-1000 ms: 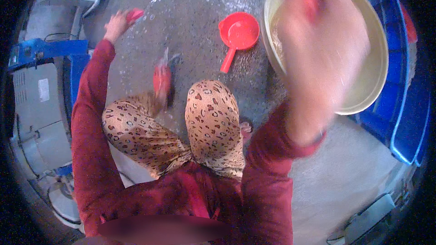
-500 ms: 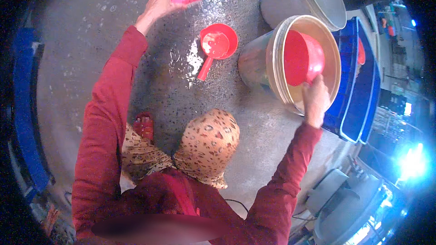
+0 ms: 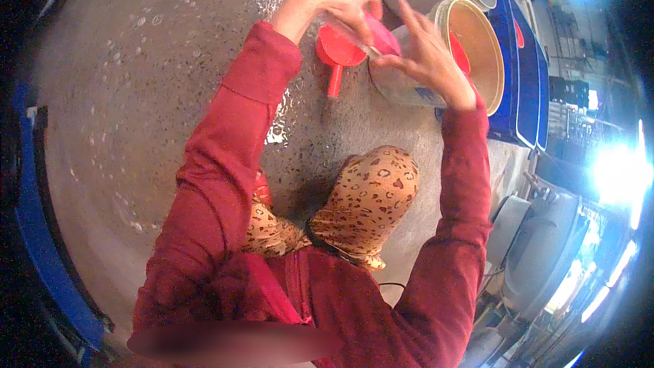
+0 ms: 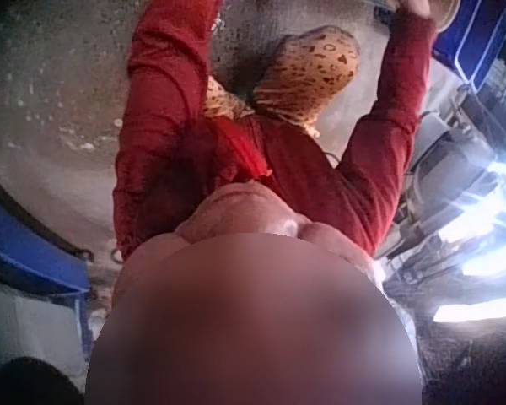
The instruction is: The person scoops water from a bucket with a red scoop and pours it over their feet. They remove a sandal and scrub the bare foot with a pink sponge, repeatedly rinsing and scrubbing the foot and sandal on the floor.
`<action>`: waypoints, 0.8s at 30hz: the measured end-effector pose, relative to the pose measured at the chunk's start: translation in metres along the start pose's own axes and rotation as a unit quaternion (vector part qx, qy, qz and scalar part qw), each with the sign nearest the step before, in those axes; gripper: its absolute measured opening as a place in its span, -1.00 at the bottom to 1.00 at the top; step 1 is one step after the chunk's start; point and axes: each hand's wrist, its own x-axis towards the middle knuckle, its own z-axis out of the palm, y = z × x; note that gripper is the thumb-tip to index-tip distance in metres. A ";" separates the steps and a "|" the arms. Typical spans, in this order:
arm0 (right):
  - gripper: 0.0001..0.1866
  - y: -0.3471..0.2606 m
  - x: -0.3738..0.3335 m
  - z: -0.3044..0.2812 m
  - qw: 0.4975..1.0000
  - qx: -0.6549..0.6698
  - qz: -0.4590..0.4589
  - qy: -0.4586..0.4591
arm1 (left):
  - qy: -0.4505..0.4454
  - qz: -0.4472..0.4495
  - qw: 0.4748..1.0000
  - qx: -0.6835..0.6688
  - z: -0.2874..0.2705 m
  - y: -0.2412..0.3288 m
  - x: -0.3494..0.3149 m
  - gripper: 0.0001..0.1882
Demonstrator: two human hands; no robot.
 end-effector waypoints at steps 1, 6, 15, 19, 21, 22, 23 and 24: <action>0.06 -0.002 0.019 0.008 0.986 0.140 0.024 -0.083 | -0.019 -0.003 1.000 0.000 -0.003 0.005 0.002 -0.34; 0.09 0.014 0.016 0.048 0.920 0.304 0.236 -0.073 | 0.086 0.149 0.983 -0.057 0.007 -0.022 0.007 -0.14; -0.19 0.025 -0.022 0.155 0.801 0.381 0.429 -0.173 | -0.210 -0.393 0.708 -0.548 0.271 -0.227 -0.085 -0.15; -0.17 0.033 -0.063 0.158 0.763 0.435 0.462 -0.119 | -0.093 -0.421 0.572 -0.698 0.354 -0.197 -0.048 -0.09; -0.18 0.037 -0.077 0.145 0.811 0.387 0.437 -0.049 | -0.050 -0.330 0.598 -0.729 0.372 -0.182 -0.016 -0.23; -0.19 0.040 -0.075 0.145 0.841 0.355 0.408 -0.005 | -0.020 -0.294 0.611 -0.735 0.370 -0.189 -0.006 -0.30; -0.27 0.049 -0.060 0.144 0.887 0.327 0.313 0.086 | 0.015 -0.288 0.599 -0.747 0.364 -0.217 0.005 -0.46; -0.35 0.063 -0.075 0.143 0.917 0.264 0.251 0.164 | 0.029 -0.277 0.562 -0.778 0.365 -0.190 0.019 -0.60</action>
